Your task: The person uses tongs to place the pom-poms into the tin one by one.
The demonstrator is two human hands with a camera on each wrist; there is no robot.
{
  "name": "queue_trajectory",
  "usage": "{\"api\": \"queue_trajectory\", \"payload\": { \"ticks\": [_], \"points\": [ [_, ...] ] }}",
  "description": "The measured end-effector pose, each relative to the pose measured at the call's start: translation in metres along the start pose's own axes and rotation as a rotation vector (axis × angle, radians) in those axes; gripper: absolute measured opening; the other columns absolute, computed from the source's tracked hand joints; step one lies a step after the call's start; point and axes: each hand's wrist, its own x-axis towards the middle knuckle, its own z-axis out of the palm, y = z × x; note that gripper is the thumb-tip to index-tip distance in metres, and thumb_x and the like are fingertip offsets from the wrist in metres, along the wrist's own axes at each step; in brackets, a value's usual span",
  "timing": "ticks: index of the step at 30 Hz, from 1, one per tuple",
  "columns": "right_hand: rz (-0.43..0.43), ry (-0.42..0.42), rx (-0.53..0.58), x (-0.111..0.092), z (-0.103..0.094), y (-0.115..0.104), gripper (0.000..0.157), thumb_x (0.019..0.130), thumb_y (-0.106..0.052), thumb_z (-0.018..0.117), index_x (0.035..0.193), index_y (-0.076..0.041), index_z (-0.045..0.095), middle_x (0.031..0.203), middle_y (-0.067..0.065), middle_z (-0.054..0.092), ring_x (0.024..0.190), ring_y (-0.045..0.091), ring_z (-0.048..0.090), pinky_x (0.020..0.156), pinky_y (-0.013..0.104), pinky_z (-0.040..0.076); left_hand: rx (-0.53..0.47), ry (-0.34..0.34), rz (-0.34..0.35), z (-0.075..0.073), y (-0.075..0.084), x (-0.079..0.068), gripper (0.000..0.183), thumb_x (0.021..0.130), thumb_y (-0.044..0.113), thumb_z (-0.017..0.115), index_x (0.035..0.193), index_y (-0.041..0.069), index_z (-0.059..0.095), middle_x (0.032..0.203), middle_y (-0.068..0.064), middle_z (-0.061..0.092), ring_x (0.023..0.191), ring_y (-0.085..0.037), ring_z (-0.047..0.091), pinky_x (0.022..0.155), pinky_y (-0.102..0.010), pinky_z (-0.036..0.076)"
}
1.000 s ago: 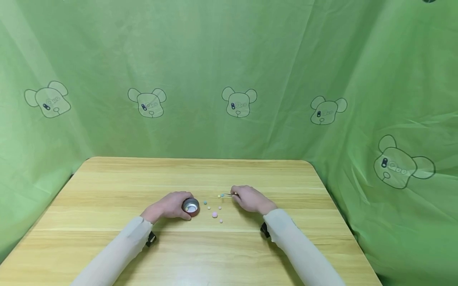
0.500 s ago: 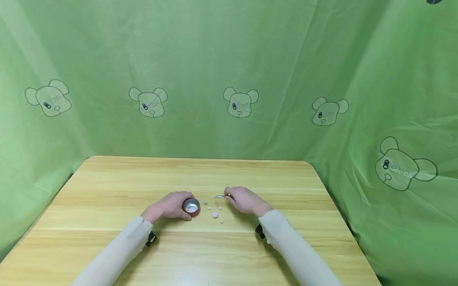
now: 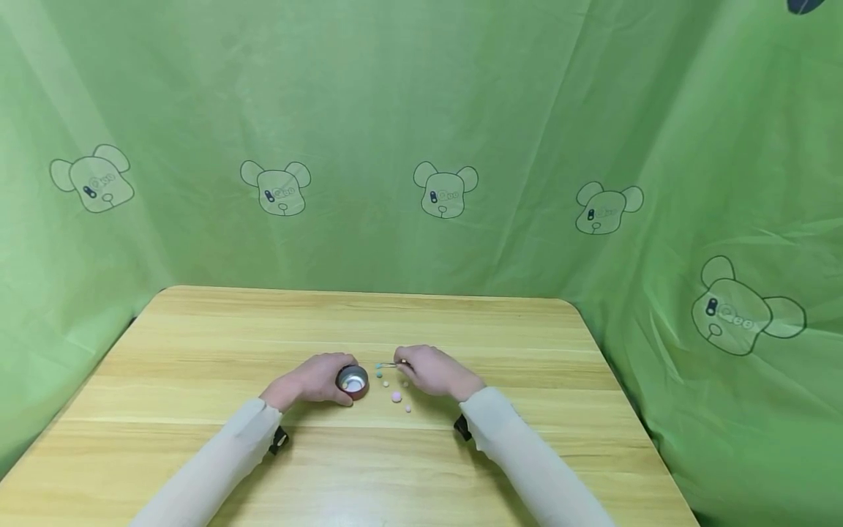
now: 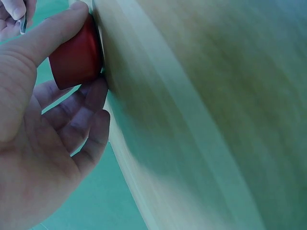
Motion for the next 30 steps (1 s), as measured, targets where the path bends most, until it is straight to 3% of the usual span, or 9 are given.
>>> {"api": "queue_trajectory", "payload": {
  "ticks": [15,30],
  "points": [
    [-0.043,-0.030,-0.020,0.013,0.008,-0.013,0.015,0.099,-0.017,0.049,0.104,-0.009,0.060,0.095,0.000,0.064,0.078,0.007,0.055,0.073,0.029,0.049,-0.025,-0.004,-0.007,-0.001,0.001,0.001,0.050,0.067,0.035,0.085,0.107,0.017,0.059,0.095,0.006,0.060,0.088,-0.012,0.056,0.082,-0.033,0.045],
    [-0.014,-0.088,-0.034,0.017,0.015,-0.014,0.014,0.099,-0.018,0.048,0.106,-0.013,0.059,0.099,-0.001,0.064,0.086,0.007,0.058,0.080,0.030,0.049,-0.013,0.001,0.004,0.000,0.001,0.001,0.050,0.067,0.034,0.085,0.105,0.017,0.059,0.094,0.007,0.061,0.087,-0.012,0.056,0.081,-0.033,0.045]
  ]
}}
